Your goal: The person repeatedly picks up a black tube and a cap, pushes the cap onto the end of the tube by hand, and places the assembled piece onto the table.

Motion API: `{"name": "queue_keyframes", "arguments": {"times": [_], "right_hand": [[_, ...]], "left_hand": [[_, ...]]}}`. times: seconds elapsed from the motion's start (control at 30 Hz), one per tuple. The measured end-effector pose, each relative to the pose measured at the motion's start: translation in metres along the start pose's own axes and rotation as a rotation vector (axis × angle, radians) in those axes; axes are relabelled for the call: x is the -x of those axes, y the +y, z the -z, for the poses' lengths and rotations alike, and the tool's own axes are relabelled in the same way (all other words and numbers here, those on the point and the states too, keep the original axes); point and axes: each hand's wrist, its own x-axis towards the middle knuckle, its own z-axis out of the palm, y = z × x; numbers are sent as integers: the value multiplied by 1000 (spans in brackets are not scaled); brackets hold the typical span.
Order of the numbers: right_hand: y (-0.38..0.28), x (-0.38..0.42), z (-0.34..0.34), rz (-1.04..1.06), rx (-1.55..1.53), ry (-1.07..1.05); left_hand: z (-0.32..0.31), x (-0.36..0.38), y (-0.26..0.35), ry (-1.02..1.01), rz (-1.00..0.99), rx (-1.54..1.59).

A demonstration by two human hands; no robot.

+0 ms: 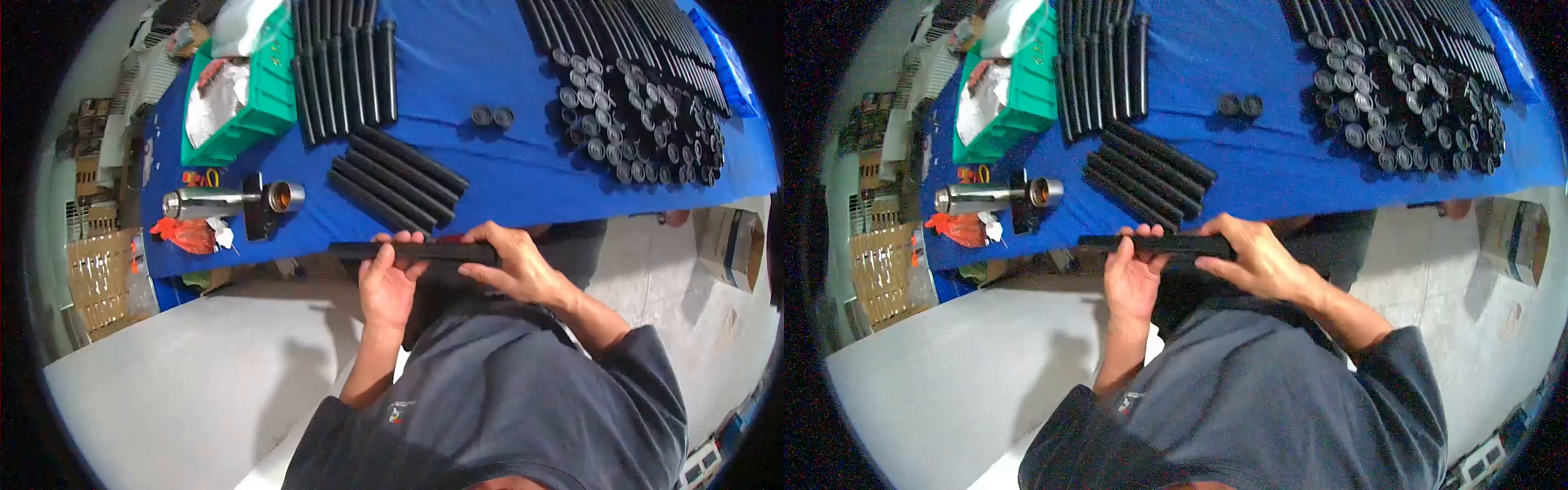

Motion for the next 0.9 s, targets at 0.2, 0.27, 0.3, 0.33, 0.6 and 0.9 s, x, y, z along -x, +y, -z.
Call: {"name": "queue_keyframes", "arguments": {"times": [0.2,0.27,0.3,0.33,0.6,0.9], "right_hand": [[-10,-9,8,47,-4,63],[-9,-10,8,63,-70,110],[-6,-9,8,19,-70,105],[-3,-7,7,-28,-72,100],[2,-4,4,43,28,180],[0,-7,6,86,89,199]], "left_hand": [[-20,-5,10,-71,-55,5],[-21,-6,11,-89,-51,1],[-23,-8,10,-91,-62,-10],[-24,-8,8,-90,-70,-21],[-28,-8,-1,-48,-102,-13],[-36,-8,-3,-39,-105,-22]]}}
